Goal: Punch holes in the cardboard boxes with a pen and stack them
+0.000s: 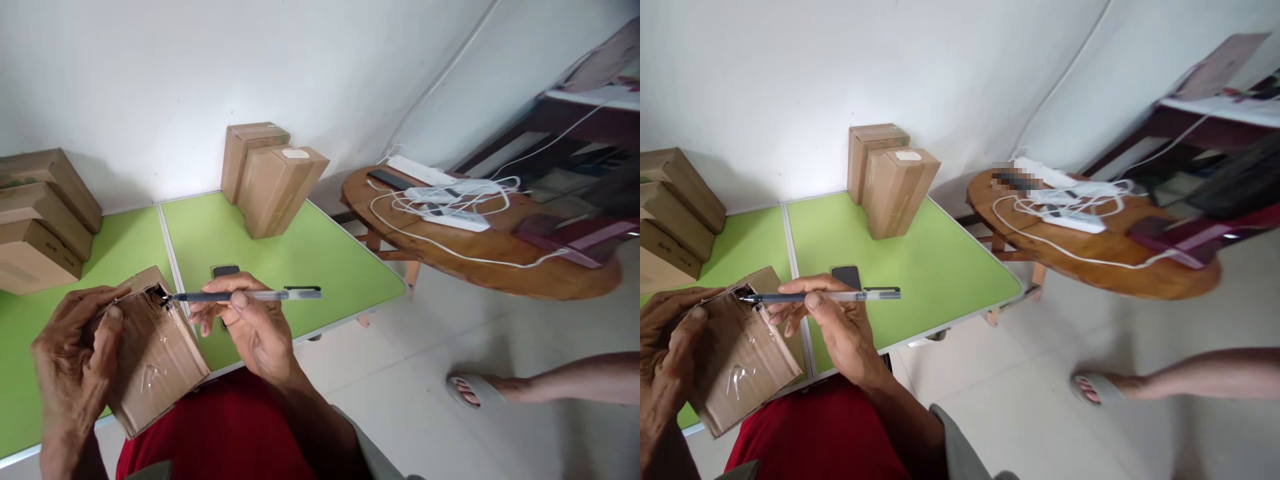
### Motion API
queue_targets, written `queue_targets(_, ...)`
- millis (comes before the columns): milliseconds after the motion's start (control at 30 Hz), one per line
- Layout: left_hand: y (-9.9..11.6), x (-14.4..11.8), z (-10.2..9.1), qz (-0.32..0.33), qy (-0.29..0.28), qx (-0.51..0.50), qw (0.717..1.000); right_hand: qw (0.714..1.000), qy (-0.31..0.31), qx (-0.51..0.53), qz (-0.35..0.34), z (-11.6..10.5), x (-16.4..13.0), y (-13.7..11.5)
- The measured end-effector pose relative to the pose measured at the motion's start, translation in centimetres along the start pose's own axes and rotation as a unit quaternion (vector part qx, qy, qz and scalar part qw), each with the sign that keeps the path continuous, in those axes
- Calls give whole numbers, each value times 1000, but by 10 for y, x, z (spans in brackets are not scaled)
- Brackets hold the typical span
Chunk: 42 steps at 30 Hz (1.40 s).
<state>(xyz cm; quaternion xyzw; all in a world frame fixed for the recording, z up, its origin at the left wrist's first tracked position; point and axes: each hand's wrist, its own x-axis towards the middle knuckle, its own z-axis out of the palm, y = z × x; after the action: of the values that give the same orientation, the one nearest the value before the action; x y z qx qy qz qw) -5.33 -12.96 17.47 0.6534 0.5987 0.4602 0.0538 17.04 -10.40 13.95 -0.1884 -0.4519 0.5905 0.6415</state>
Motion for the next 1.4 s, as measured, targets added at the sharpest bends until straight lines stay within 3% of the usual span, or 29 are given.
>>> queue_targets(167, -2, 0, 0, 15, 9, 1, 1000, 993, 16, -105, -53, 0, -2, 14)
queue_targets(400, -2, -1, -1, 20, 10, 0, 1000, 948, -16, -278, -152, 10, 1, 11)
queue_targets(733, -9, -3, 1, 33, 13, 3, 999, 944, -84, -286, -141, 8, -1, 5)
queue_targets(1033, -3, -3, 1, 1, 14, -7, 1000, 946, 17, -300, -122, 4, -3, -11)
queue_targets(1200, -2, -1, 1, 6, 24, -14, 1000, 937, 64, -300, -166, -10, 29, 9)
queue_targets(1267, -2, -1, 1, 5, 25, -10, 1000, 910, 76, -397, -94, -22, 46, 24)
queue_targets(1300, -2, -1, 1, 5, 26, -9, 1000, 875, 62, -479, -20, -28, 54, 33)
queue_targets(1400, -4, -2, 2, 10, 32, -15, 999, 720, -5, -666, 195, -38, 64, 58)
